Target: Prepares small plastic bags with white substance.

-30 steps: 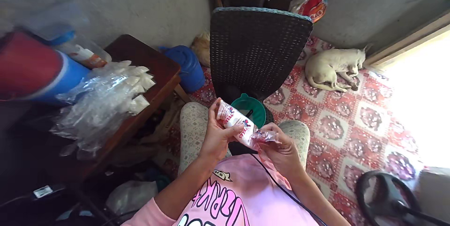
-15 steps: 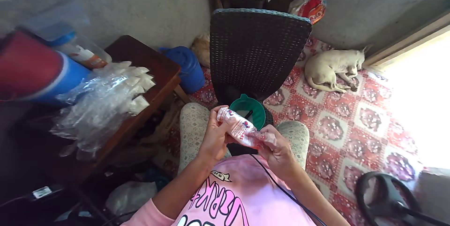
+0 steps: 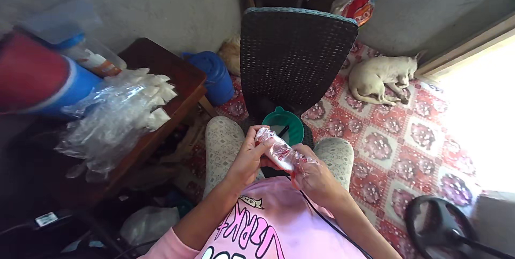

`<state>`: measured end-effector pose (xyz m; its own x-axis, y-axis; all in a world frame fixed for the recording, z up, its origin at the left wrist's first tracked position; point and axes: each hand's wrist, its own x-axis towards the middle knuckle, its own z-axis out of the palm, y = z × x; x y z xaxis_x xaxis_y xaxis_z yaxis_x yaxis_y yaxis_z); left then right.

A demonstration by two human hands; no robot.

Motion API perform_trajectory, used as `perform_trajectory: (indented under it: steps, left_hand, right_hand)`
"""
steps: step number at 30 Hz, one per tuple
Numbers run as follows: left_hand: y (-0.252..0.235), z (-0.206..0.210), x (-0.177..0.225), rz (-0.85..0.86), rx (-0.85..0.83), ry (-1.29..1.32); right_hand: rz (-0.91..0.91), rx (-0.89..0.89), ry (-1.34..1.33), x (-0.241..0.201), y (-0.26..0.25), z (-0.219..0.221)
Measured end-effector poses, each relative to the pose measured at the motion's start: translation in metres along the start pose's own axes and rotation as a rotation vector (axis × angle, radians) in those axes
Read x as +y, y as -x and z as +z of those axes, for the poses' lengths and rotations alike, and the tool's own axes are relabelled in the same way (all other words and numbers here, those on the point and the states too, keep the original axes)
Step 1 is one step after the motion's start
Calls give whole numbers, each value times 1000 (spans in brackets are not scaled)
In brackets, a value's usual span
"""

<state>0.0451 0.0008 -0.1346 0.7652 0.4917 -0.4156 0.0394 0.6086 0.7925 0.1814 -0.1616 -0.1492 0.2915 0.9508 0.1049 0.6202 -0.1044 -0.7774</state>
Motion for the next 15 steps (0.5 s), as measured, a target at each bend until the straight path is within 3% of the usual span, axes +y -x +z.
perform_trajectory:
  steps: [10, 13, 15]
  left_hand:
    - [-3, -4, -2, -31, 25, 117]
    - [-5, -14, -10, 102, 42, -182]
    - [-1, -24, -10, 384, 85, -596]
  right_hand:
    - [-107, 240, -105, 3, 0, 3]
    - [-36, 327, -89, 3, 8, 4]
    - [19, 355, -16, -2, 10, 0]
